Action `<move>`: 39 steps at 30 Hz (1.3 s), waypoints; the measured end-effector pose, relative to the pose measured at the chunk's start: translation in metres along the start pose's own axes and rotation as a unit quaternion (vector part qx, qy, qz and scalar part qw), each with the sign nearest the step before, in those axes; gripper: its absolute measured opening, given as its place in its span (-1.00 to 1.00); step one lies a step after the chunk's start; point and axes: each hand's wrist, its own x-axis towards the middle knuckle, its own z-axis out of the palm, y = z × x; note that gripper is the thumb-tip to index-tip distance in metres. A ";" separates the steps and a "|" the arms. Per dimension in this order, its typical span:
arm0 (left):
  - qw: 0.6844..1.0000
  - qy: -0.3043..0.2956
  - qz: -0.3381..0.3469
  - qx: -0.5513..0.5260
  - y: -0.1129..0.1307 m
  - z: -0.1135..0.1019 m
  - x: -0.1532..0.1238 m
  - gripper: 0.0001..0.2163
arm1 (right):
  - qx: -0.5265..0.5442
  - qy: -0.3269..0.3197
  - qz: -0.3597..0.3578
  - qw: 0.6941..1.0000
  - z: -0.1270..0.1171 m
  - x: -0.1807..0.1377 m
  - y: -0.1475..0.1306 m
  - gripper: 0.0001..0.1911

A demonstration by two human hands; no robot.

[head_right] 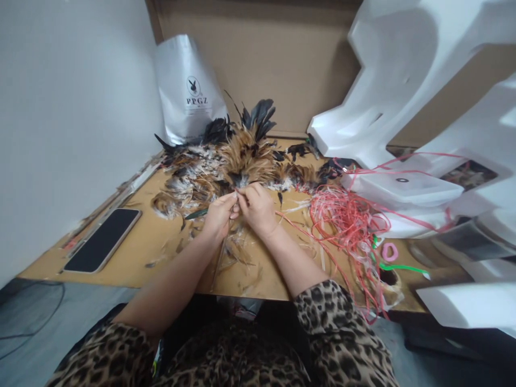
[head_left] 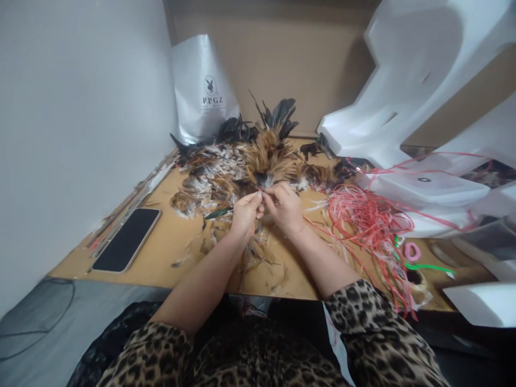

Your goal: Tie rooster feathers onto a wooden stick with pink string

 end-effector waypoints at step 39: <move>0.995 0.002 0.025 0.097 -0.004 0.005 -0.012 -0.71 | 0.419 -0.063 0.423 0.801 0.012 0.000 0.022 -0.62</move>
